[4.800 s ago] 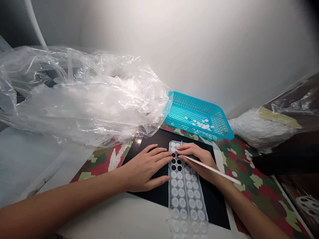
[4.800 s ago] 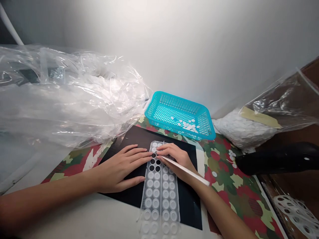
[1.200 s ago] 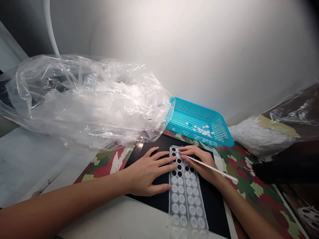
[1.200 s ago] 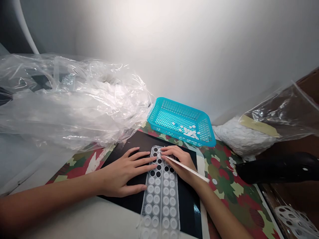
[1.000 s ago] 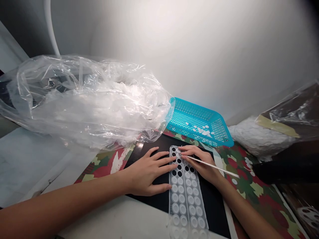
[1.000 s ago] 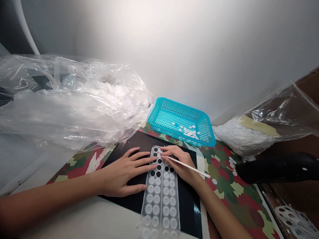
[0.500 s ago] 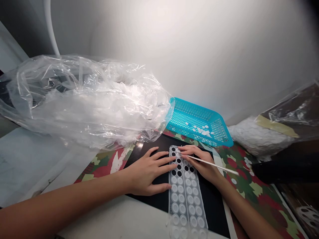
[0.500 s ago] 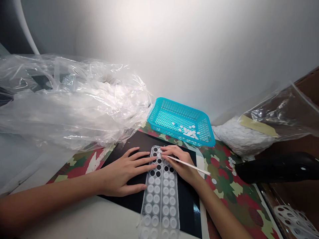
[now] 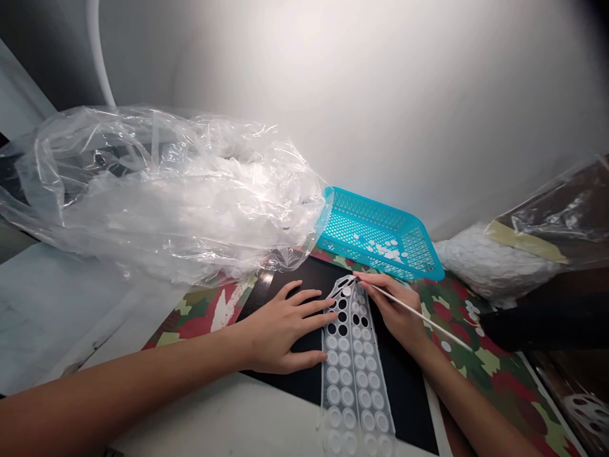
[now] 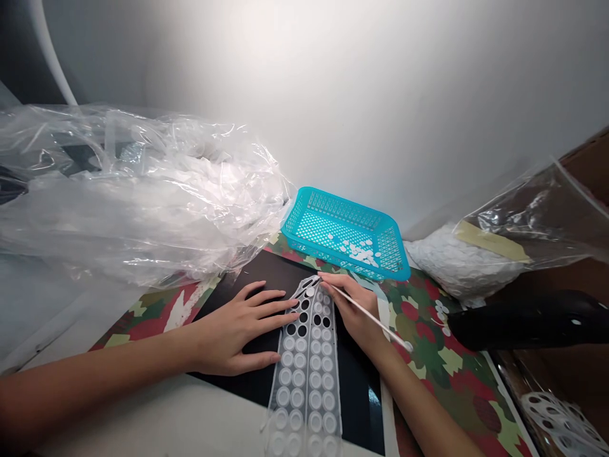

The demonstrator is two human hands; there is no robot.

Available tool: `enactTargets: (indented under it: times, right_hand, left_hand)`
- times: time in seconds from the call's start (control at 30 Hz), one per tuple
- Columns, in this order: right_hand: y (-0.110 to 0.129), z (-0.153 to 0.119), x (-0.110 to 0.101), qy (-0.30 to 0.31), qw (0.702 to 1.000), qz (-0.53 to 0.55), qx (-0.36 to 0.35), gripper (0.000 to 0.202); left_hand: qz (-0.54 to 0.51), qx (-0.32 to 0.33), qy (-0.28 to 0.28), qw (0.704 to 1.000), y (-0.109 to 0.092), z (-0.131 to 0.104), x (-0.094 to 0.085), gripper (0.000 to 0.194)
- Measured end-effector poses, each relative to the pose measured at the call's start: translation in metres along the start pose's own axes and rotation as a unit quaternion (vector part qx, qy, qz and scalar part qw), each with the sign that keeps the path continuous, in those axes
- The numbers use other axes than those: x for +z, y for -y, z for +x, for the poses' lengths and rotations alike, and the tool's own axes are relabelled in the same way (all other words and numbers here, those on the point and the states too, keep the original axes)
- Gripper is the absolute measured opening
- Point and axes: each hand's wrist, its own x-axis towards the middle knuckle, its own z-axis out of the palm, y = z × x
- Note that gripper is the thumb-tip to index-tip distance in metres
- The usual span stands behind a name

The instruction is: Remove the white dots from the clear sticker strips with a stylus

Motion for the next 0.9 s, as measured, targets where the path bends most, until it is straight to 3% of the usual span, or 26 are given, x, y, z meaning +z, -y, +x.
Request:
enactTargets:
  times: [0.2,0.37,0.47,0.57,0.67,0.8,0.9]
  right_hand:
    - [0.005,0.005,-0.012,-0.108,0.993,-0.04,0.017,0.013]
    - [0.01,0.016,-0.038,-0.233,0.971,-0.049,0.019,0.013]
    - [0.008,0.02,-0.052,-0.25,0.964,-0.083,0.015,0.014]
    - [0.004,0.021,-0.056,-0.223,0.967,-0.124,0.015,0.011]
    - [0.004,0.017,-0.05,-0.159,0.981,-0.107,-0.035,0.007]
    - [0.005,0.008,-0.027,0.04,0.998,0.007,-0.045,0.006]
    - [0.003,0.002,-0.01,0.136,0.989,0.057,-0.01,0.01]
  left_hand:
    - [0.0,-0.002,-0.002,1.0,0.0,-0.001,-0.001,0.057]
    - [0.004,-0.006,0.015,1.0,-0.001,-0.001,-0.001,0.056]
    - [0.005,-0.003,0.011,1.0,-0.001,-0.001,-0.001,0.056]
    - [0.002,-0.001,0.006,1.0,-0.001,0.0,-0.001,0.057]
    - [-0.003,0.01,0.012,1.0,-0.002,0.0,-0.003,0.06]
    - [-0.015,0.04,0.021,0.999,-0.002,0.001,-0.004,0.06]
    - [-0.022,0.051,0.027,0.998,-0.002,0.001,-0.004,0.06]
